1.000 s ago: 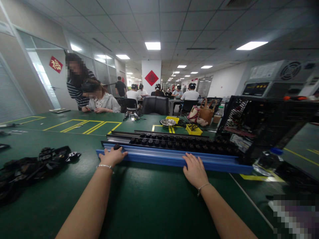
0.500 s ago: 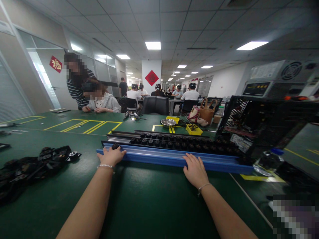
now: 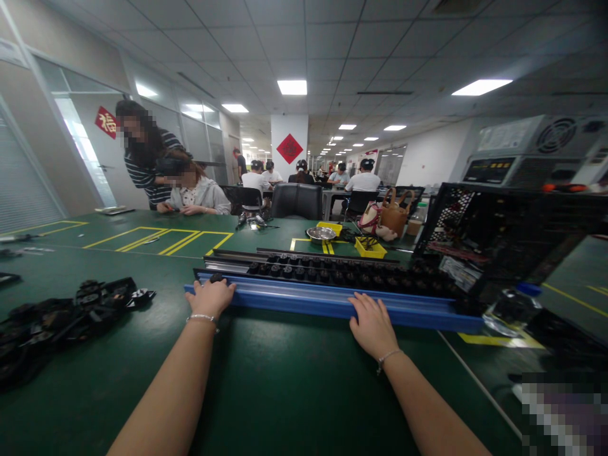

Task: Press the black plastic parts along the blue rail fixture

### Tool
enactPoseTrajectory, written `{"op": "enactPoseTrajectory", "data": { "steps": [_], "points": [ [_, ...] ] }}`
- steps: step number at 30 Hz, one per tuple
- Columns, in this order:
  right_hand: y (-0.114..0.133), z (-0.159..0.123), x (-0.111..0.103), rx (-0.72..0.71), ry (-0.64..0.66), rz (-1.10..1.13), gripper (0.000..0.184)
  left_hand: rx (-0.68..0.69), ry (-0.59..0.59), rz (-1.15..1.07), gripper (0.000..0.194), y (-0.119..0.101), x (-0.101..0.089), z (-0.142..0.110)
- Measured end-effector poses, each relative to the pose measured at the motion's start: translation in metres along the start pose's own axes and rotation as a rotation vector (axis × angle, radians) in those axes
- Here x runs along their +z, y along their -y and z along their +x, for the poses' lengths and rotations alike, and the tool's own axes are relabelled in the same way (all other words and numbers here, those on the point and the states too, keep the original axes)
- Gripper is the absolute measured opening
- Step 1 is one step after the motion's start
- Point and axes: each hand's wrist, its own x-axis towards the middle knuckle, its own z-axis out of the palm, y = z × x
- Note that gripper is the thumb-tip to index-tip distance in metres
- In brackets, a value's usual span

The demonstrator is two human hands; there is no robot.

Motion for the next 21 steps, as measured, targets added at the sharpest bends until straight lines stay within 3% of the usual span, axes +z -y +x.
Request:
{"op": "enactPoseTrajectory", "data": {
  "steps": [4, 21],
  "points": [
    [0.000, 0.000, 0.001, -0.004, -0.012, -0.007, 0.046, -0.008, -0.034, -0.008, 0.050, 0.001, 0.004, 0.002],
    [0.000, 0.000, 0.001, 0.002, 0.001, 0.008, 0.046, -0.035, -0.239, -0.220, 0.048, 0.010, 0.036, 0.010]
  ]
}}
